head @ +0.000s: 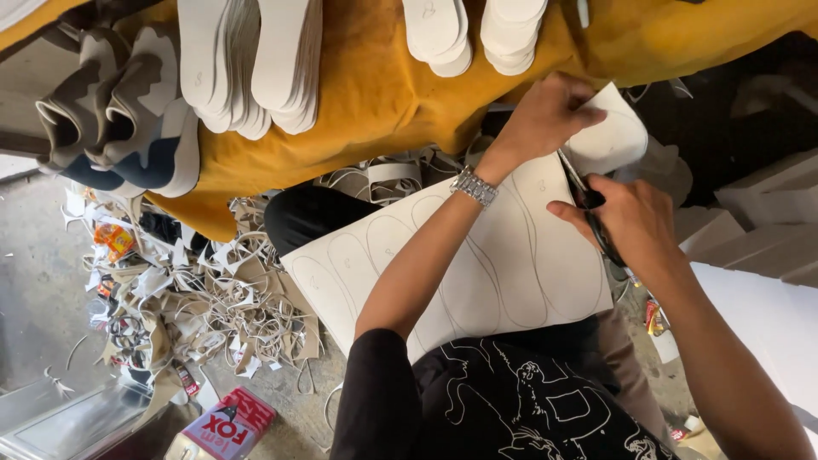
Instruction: The person uses scissors to cut out shoe insole shapes from a large white sheet. They cut along pre-drawn outlines, separate each insole, and place the finished pieces onto a nearby table.
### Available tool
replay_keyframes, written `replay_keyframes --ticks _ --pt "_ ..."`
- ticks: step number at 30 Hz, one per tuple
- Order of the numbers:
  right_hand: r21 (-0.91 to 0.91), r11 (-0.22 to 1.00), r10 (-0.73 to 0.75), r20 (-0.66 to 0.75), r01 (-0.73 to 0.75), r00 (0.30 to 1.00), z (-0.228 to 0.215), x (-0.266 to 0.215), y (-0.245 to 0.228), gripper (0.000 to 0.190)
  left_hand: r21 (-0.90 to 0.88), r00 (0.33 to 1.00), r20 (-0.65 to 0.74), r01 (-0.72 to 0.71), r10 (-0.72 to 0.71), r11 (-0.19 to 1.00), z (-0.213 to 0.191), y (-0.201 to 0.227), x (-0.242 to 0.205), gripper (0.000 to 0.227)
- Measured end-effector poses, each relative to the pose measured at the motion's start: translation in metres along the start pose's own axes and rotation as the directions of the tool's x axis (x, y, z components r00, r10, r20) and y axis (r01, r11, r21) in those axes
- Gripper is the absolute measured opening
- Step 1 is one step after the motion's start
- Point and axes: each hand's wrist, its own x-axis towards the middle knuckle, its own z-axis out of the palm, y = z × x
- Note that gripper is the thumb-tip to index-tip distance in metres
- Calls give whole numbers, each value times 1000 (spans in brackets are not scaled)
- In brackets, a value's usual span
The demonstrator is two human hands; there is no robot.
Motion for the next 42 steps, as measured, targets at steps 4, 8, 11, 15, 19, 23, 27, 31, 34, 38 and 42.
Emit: replay_keyframes --ticks 4,8,11,15,19,23,27,31,34,38,42 --pt "-11 1000 25 52 -25 998 -15 6 -11 66 235 996 -67 68 -54 970 7 18 -3 46" --pt "-47 999 21 -8 -21 1000 -18 12 -14 68 342 992 -115 83 -46 936 0 30 -3 40" --pt "-51 999 3 -49 -6 999 -15 10 -13 65 239 989 -134 99 -68 966 -8 35 -1 39" --pt "-54 992 124 228 -114 966 -49 -9 -21 63 -46 970 -222 -111 98 993 -26 52 -11 15" --pt "94 899 332 491 -428 805 -103 -43 -37 40 -126 963 -263 -101 65 987 -75 114 -72 16" --pt "190 750 514 437 -634 738 -80 -77 -8 42 64 958 -251 -126 138 990 -110 134 -138 13" --pt "663 674 301 156 -325 941 -81 -82 -21 19 1 978 -211 -4 4 1000 -116 141 -174 18" --pt "874 482 -19 -60 62 998 -48 -63 -60 18 -200 974 -149 139 -170 970 -92 126 -185 23" --pt "859 509 23 43 -49 999 -49 -47 -107 29 -481 914 -295 108 -277 870 -73 114 -193 25" --pt "845 524 -52 -94 107 994 -40 -32 -136 37 -664 794 -485 -62 -367 745 -56 91 -217 33" --pt "735 656 -177 -71 171 982 -45 -30 -153 36 -676 787 -429 47 -444 735 -54 86 -234 14"
